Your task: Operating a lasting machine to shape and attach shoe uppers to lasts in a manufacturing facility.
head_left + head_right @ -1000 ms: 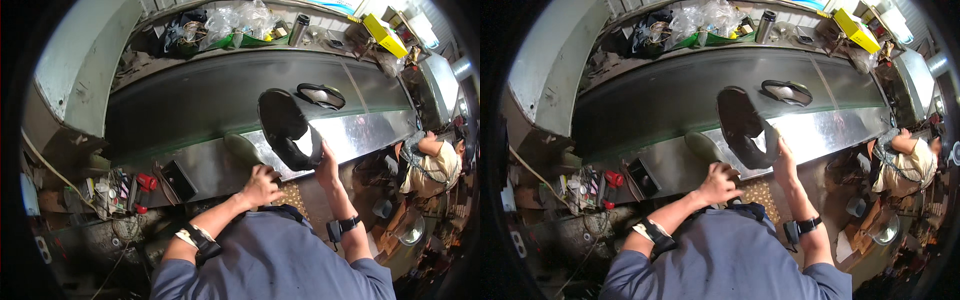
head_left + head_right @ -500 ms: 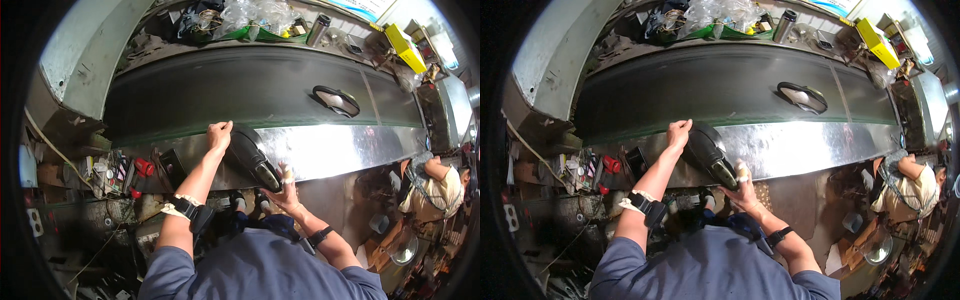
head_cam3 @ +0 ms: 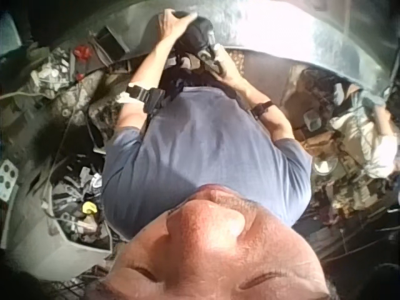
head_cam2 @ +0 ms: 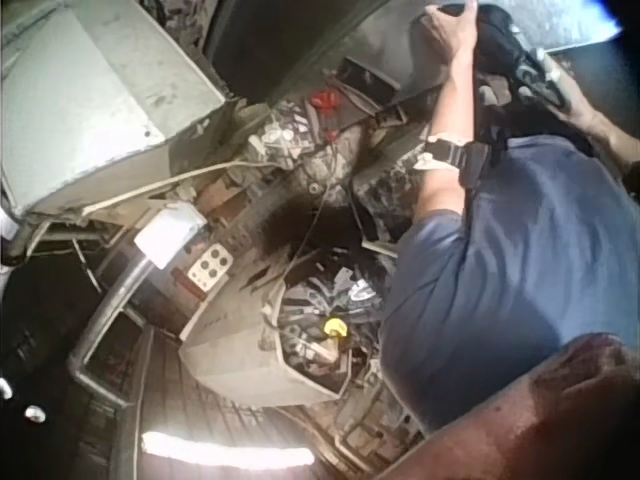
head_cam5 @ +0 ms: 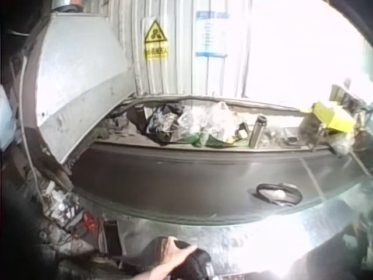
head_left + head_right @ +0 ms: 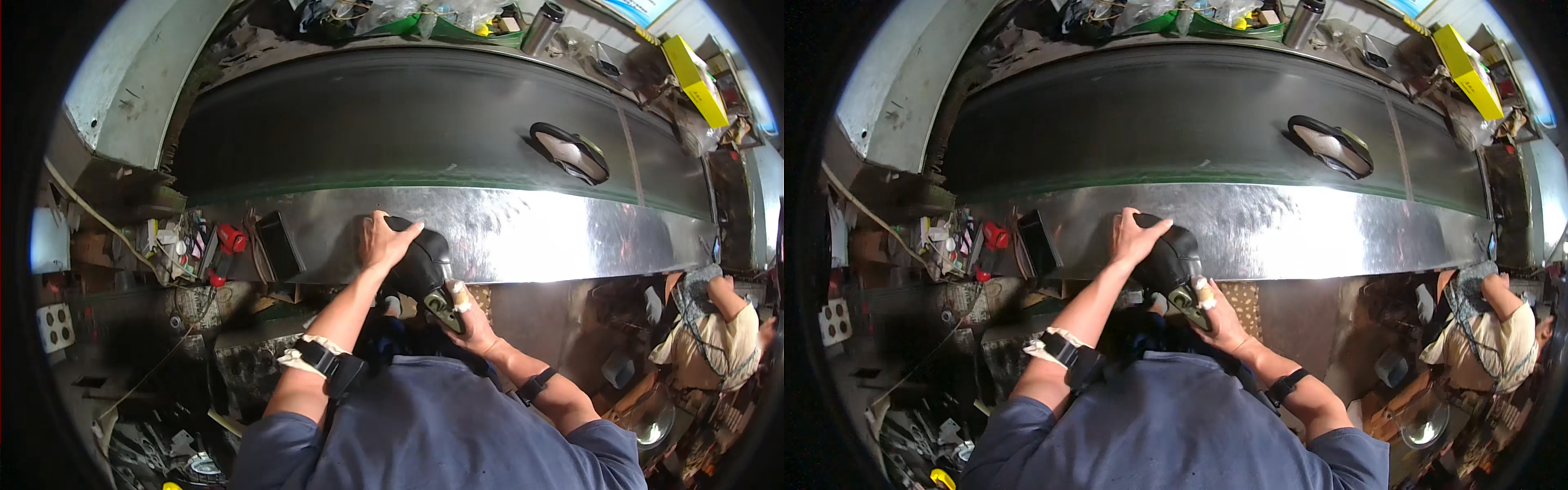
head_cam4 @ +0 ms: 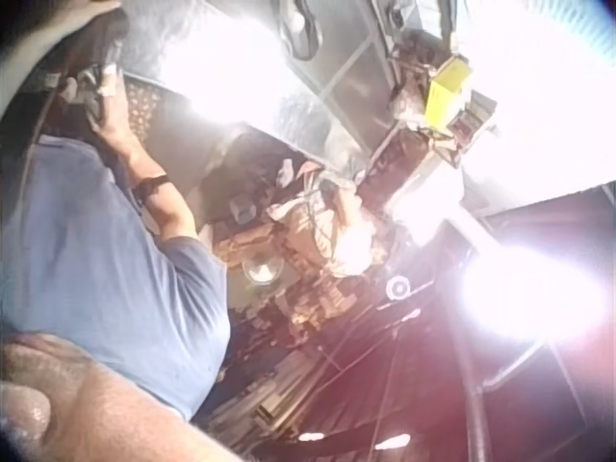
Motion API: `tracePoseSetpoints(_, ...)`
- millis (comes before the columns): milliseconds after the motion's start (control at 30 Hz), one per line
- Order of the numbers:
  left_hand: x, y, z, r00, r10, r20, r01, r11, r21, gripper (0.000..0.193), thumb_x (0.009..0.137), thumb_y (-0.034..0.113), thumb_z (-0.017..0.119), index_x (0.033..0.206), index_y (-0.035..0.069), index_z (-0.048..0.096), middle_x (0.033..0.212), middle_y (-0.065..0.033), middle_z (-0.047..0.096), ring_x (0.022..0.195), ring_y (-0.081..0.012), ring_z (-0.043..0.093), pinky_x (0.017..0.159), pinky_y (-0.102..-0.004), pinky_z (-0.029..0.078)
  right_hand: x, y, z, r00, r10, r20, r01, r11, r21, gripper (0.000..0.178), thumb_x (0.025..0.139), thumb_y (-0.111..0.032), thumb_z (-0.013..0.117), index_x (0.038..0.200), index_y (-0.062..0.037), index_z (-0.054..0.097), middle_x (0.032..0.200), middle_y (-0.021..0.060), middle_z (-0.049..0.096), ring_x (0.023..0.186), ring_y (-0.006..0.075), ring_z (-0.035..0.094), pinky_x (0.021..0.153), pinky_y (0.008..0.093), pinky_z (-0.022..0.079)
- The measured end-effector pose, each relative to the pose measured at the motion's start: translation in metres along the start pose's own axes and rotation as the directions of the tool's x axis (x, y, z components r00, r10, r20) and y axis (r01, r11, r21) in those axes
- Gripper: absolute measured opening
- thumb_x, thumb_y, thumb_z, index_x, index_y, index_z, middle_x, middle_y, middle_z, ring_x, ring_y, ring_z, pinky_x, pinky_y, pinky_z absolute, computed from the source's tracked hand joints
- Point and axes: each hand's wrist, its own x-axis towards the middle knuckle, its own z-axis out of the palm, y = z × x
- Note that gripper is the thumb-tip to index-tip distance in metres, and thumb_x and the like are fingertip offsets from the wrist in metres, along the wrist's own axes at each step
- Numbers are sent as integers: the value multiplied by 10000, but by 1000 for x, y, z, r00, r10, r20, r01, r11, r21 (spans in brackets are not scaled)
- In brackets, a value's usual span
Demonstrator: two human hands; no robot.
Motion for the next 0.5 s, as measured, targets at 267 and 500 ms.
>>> tracePoseSetpoints(267, 15, -7, 3, 992, -124, -21, 109, 934, -340, 422, 745, 354, 803, 921, -15, 700, 908, -199, 740, 881, -330, 725, 808, -441, 558, 10, 4, -15, 986, 81, 143, -118, 955, 273, 1118, 750, -257, 876, 1589, 24, 193, 1586, 279, 309, 1489, 424, 300, 1254, 477, 210)
tracePoseSetpoints(500, -33, -16, -58, 994, -42, -99, -14, 865, -501, 348, 759, 306, 814, 885, 6, 692, 723, -59, 668, 694, -146, 630, 665, -344, 519, 76, -46, -45, 876, 331, 350, -479, 527, 702, 1095, 1007, -358, 676, 1597, -9, -179, 1716, 208, 41, 1584, 331, 76, 1270, 430, 130)
